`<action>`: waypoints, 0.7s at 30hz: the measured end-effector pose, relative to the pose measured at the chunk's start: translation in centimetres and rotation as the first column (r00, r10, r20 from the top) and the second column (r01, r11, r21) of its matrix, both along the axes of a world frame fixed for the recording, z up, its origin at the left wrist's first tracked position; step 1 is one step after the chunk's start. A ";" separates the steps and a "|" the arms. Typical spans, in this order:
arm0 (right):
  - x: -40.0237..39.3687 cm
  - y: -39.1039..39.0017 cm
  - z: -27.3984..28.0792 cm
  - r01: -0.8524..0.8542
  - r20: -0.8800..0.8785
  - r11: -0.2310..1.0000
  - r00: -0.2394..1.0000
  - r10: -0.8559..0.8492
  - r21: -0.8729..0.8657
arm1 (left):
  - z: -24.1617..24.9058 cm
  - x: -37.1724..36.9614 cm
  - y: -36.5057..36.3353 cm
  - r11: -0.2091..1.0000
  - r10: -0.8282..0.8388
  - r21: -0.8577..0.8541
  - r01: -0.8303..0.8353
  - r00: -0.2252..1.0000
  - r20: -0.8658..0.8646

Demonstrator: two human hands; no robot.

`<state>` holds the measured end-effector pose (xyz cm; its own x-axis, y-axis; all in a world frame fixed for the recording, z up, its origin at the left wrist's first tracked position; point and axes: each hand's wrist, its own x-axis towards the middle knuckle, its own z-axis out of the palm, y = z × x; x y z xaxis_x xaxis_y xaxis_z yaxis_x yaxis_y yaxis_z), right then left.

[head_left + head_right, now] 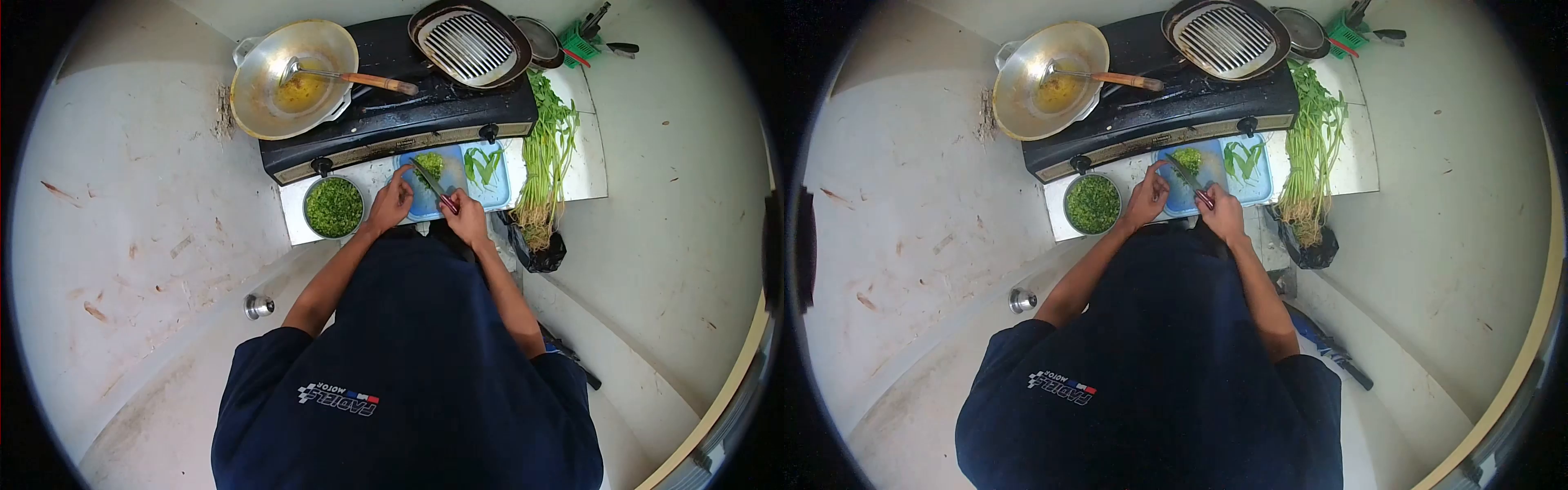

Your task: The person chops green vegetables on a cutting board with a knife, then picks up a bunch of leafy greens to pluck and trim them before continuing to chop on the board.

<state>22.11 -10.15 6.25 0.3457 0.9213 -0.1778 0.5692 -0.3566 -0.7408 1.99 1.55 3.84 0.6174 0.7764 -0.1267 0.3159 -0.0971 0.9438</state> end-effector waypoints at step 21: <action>0.5 -1.4 0.1 -0.056 0.161 0.998 0.985 0.057 -0.011 | -0.5 0.7 0.9 0.993 -0.114 0.027 0.118 0.986 -0.125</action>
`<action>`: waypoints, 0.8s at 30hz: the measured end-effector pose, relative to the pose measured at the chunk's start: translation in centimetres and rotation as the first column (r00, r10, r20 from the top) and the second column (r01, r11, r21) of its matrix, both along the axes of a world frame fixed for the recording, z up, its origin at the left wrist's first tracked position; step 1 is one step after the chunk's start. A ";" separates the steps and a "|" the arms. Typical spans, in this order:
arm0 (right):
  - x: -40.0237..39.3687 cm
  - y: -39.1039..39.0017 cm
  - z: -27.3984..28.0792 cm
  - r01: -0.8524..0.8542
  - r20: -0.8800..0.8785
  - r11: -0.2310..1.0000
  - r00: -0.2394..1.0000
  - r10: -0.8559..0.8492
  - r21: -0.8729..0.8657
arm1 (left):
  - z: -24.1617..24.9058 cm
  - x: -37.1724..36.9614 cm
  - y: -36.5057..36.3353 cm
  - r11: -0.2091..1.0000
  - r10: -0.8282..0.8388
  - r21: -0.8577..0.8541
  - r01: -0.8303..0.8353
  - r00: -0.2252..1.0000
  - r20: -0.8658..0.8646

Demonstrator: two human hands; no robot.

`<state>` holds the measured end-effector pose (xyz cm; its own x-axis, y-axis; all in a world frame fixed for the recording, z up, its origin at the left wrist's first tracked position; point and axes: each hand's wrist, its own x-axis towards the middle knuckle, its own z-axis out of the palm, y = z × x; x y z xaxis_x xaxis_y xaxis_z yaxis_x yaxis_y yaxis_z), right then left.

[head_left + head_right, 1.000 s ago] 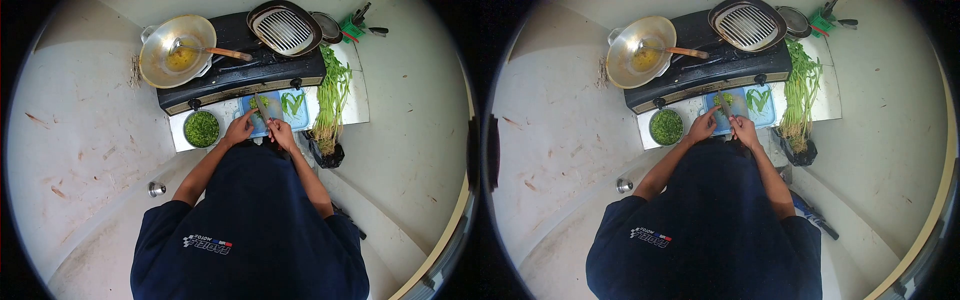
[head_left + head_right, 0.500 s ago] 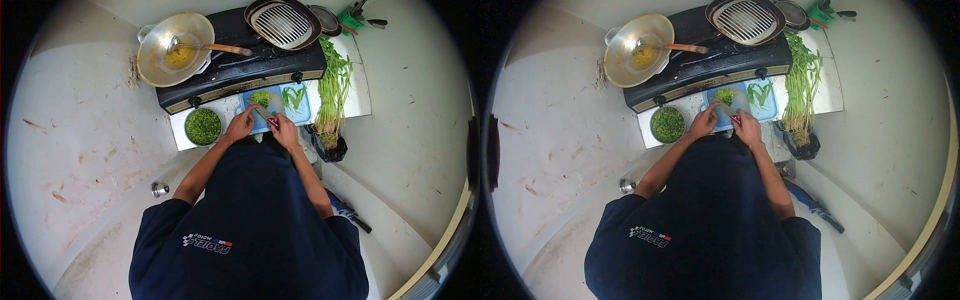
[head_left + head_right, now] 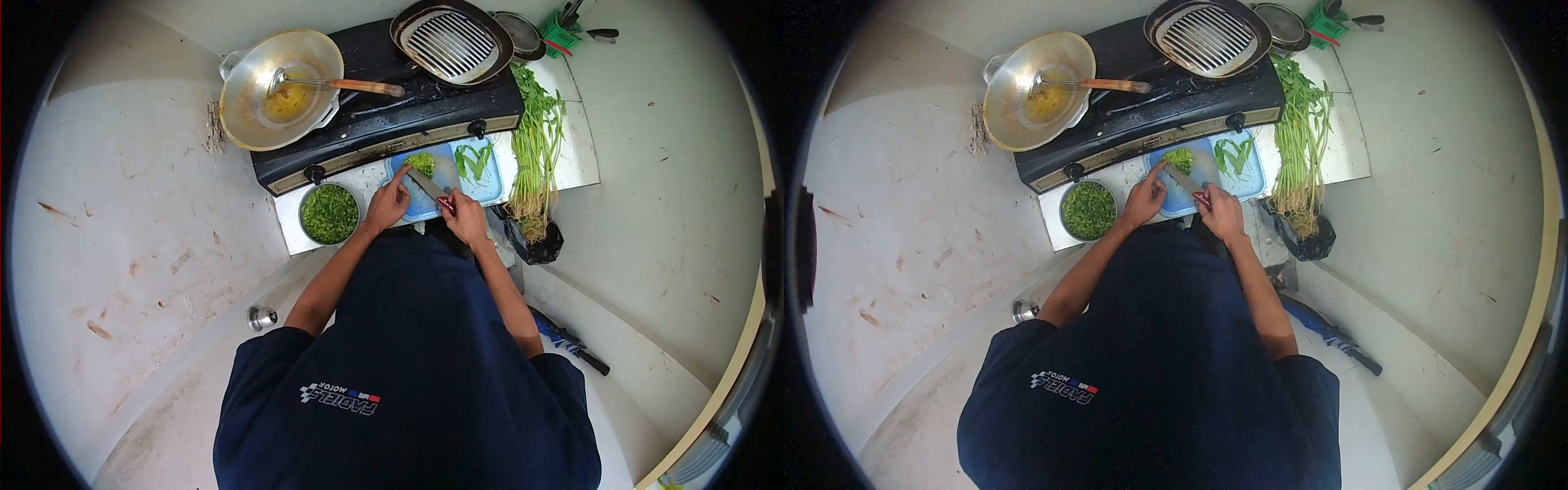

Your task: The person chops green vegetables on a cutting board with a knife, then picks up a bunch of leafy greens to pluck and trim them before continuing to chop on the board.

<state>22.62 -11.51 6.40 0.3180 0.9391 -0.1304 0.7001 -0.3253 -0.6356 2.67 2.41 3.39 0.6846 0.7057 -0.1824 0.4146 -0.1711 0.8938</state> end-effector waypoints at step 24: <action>3.8 1.5 -1.5 -0.197 0.257 0.970 0.939 0.227 -0.140 | -2.2 -1.9 0.5 0.969 0.245 -0.064 -0.239 0.962 0.120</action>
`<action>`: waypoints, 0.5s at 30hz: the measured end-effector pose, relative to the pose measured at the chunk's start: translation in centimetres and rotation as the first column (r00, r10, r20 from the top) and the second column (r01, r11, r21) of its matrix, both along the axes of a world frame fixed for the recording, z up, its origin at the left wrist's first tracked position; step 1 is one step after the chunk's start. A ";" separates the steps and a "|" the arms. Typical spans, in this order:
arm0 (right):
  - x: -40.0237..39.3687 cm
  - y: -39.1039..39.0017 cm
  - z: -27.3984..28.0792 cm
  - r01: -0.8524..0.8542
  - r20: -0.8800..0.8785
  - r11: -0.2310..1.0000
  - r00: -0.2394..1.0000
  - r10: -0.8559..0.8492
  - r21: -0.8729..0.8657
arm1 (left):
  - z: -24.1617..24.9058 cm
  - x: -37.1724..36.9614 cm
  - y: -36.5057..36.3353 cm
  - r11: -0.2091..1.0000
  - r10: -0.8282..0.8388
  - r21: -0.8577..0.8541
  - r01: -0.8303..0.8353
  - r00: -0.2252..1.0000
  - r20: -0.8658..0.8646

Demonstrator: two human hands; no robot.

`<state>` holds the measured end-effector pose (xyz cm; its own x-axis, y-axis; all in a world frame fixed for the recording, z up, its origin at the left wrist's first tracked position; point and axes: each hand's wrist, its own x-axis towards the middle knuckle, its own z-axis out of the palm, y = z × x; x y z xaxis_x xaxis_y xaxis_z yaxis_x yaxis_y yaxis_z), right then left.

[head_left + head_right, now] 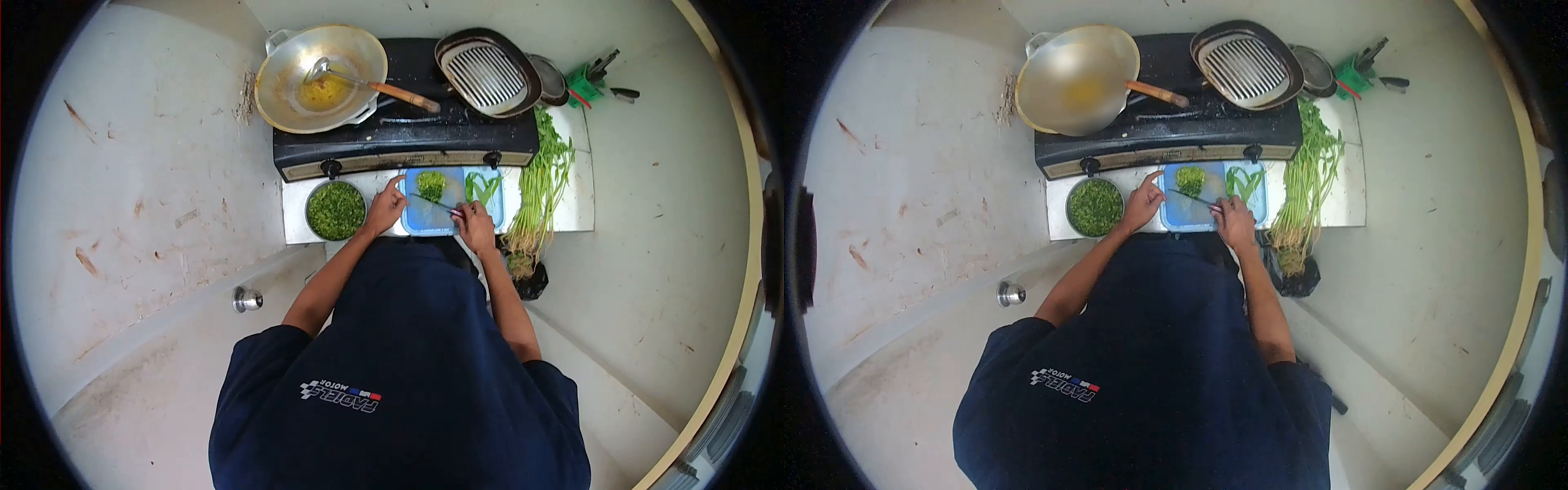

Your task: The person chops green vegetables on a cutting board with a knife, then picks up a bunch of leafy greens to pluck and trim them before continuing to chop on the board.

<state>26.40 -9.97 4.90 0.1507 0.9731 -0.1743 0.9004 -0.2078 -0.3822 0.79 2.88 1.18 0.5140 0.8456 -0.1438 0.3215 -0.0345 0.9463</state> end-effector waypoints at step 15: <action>1.2 3.0 1.7 -0.011 -0.024 0.996 1.000 0.013 0.088 | 1.3 1.5 1.3 0.996 -0.093 -0.014 0.093 0.996 0.001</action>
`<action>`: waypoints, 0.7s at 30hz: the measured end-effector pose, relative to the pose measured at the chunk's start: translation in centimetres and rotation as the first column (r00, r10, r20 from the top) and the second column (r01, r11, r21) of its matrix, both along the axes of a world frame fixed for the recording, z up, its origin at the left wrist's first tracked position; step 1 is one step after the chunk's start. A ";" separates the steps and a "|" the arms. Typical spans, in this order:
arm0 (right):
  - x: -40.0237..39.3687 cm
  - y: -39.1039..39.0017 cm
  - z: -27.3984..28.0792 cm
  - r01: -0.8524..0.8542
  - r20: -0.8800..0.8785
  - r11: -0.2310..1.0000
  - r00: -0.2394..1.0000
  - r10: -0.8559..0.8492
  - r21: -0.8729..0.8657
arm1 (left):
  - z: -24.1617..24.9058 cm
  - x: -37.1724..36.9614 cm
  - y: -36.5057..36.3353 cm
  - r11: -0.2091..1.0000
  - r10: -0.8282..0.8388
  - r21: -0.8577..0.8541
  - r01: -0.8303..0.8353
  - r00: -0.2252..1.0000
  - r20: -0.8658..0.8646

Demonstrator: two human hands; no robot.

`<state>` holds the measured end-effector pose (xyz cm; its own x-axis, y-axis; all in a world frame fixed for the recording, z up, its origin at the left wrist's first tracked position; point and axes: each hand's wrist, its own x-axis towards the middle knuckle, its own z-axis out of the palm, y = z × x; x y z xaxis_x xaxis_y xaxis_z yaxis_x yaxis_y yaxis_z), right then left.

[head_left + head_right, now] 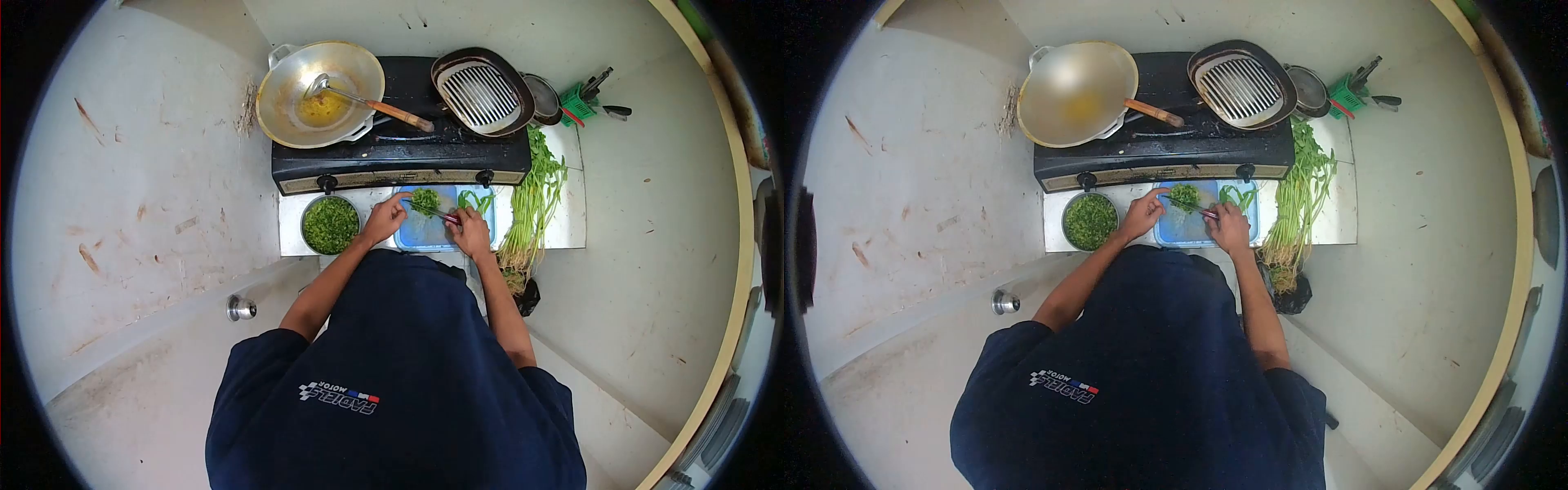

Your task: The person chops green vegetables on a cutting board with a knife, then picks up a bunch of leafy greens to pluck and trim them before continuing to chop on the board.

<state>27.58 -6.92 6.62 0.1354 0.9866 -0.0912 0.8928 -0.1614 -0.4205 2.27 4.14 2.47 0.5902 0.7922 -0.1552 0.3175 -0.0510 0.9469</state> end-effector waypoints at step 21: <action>-0.7 -2.2 0.3 0.034 -0.052 0.998 0.998 -0.031 0.048 | 0.3 0.9 -1.5 0.998 0.002 0.064 0.007 0.988 -0.153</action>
<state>26.91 -9.09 6.89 0.1639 0.9852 -0.0508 0.8644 -0.1682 -0.4737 3.16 2.67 2.76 0.5654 0.8020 -0.1929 0.4581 -0.1108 0.8820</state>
